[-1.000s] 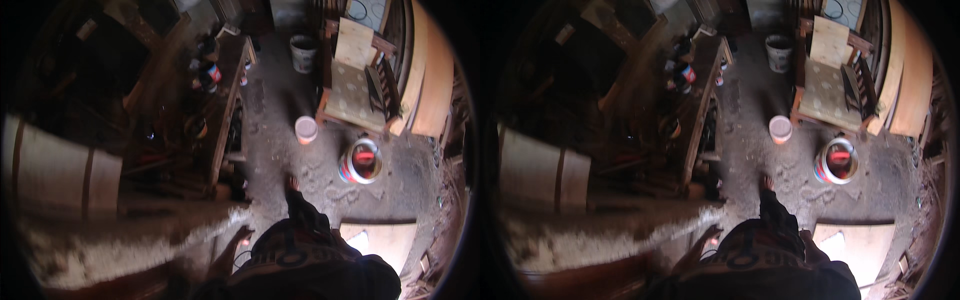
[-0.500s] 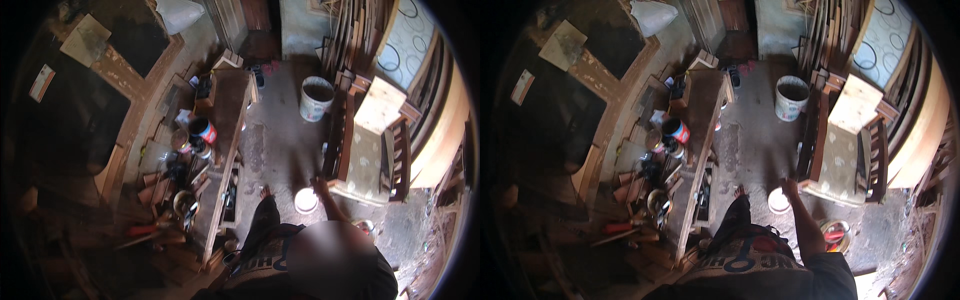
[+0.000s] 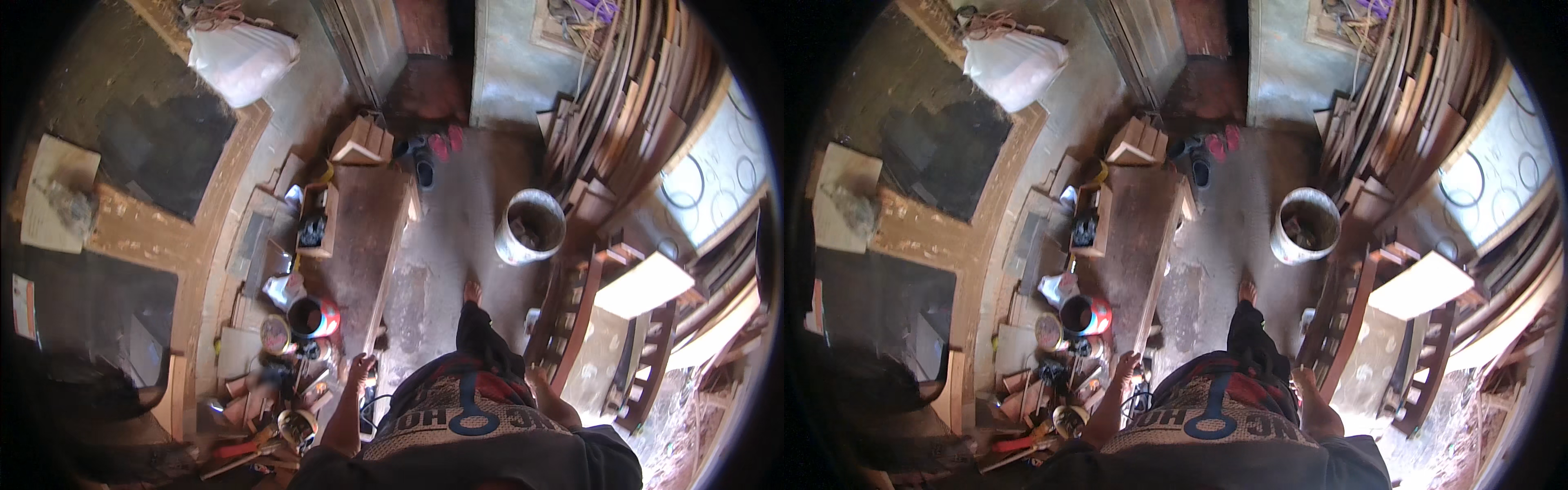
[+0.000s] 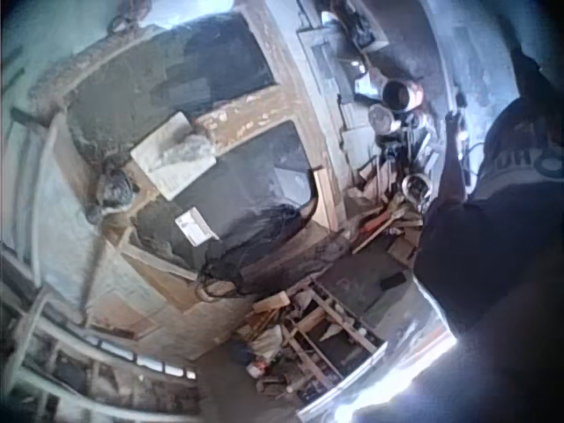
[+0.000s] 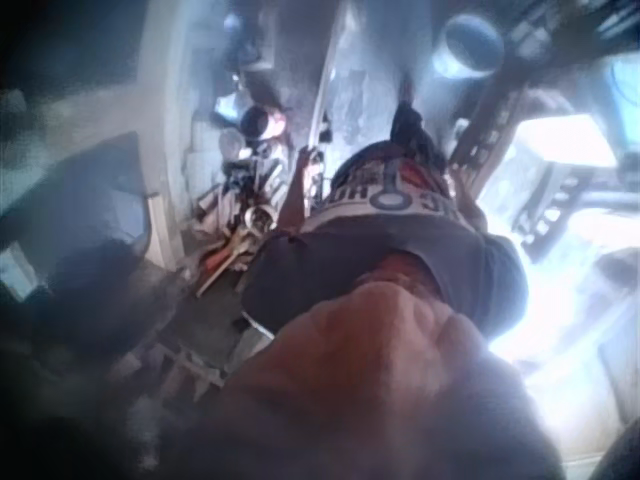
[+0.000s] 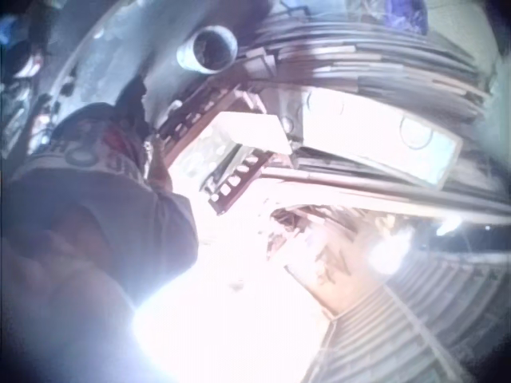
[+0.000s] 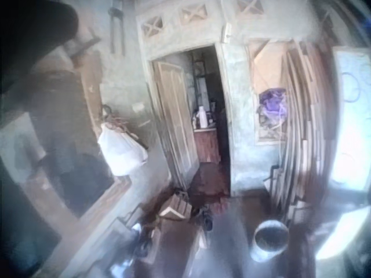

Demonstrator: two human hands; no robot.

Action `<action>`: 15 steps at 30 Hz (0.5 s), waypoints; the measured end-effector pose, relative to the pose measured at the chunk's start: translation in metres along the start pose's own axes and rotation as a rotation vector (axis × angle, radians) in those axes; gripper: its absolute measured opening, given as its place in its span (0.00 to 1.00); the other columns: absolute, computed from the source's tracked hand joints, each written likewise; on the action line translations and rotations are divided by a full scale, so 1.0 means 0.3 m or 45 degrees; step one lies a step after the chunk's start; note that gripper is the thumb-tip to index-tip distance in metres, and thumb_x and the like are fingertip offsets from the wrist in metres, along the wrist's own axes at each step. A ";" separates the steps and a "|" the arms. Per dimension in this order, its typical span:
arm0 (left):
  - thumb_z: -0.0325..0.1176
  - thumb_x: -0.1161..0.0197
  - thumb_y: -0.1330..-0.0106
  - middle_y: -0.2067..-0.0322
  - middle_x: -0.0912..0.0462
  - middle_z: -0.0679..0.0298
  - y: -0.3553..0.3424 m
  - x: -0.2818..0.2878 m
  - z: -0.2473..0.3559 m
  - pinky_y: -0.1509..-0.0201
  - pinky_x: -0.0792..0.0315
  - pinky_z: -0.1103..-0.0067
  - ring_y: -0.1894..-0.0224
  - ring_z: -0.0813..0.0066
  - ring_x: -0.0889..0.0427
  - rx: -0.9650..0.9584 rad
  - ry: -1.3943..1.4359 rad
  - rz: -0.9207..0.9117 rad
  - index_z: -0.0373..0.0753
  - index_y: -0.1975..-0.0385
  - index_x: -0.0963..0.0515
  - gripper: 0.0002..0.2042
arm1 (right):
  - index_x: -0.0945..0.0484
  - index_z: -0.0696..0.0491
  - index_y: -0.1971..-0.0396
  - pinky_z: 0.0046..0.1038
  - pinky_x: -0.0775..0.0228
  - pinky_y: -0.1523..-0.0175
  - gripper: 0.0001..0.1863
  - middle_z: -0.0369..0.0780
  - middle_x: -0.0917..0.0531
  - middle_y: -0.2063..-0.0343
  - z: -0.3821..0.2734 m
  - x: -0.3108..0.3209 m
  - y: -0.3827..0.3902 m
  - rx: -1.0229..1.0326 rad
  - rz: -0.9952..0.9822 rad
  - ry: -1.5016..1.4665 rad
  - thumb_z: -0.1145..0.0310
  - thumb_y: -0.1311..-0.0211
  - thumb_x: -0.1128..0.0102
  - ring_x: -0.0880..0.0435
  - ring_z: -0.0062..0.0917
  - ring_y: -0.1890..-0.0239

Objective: The person measures and marks a rectangular glass pane using a wooden straightedge, a glass cutter, and a pencil. They record measurements on a notepad, then move the glass to a wooden rack and measure a wooden frame with a tape measure.

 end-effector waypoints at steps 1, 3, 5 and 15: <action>0.46 0.26 0.41 0.62 0.23 0.66 -0.054 -0.078 0.051 0.51 0.27 0.74 0.55 0.75 0.22 -0.018 -0.058 0.121 0.37 0.38 0.31 0.34 | 0.17 0.50 0.63 0.39 0.28 0.70 0.17 0.41 0.19 0.78 -0.142 -0.005 -0.126 0.085 0.034 -0.013 0.53 0.38 0.43 0.18 0.33 0.76; 0.46 0.26 0.40 0.59 0.23 0.64 -0.119 -0.201 0.119 0.51 0.26 0.73 0.52 0.72 0.23 -0.035 -0.229 -0.011 0.38 0.38 0.31 0.34 | 0.18 0.48 0.58 0.41 0.26 0.67 0.18 0.41 0.18 0.74 -0.375 -0.001 -0.228 0.201 0.096 -0.026 0.49 0.34 0.45 0.18 0.36 0.73; 0.46 0.26 0.40 0.57 0.21 0.63 -0.158 -0.308 0.158 0.55 0.25 0.75 0.52 0.74 0.23 0.033 -0.330 -0.150 0.37 0.38 0.31 0.34 | 0.27 0.49 0.72 0.32 0.39 0.85 0.11 0.36 0.27 0.83 -0.653 0.059 -0.273 -0.294 -0.117 -0.047 0.59 0.38 0.40 0.28 0.26 0.86; 0.43 0.40 0.29 0.55 0.16 0.60 -0.581 -0.594 0.379 0.44 0.28 0.72 0.52 0.70 0.21 -0.133 -0.287 -0.335 0.35 0.45 0.24 0.20 | 0.22 0.50 0.63 0.25 0.46 0.85 0.16 0.38 0.17 0.74 -2.231 -0.076 -0.726 0.281 -0.138 0.085 0.52 0.35 0.41 0.31 0.19 0.86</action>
Point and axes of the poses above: each hand's wrist, its own y-axis away from the middle knuckle, its own x-axis out of the back of the hand, z = x × y, the point moved 2 cm from there along -y, towards the middle knuckle
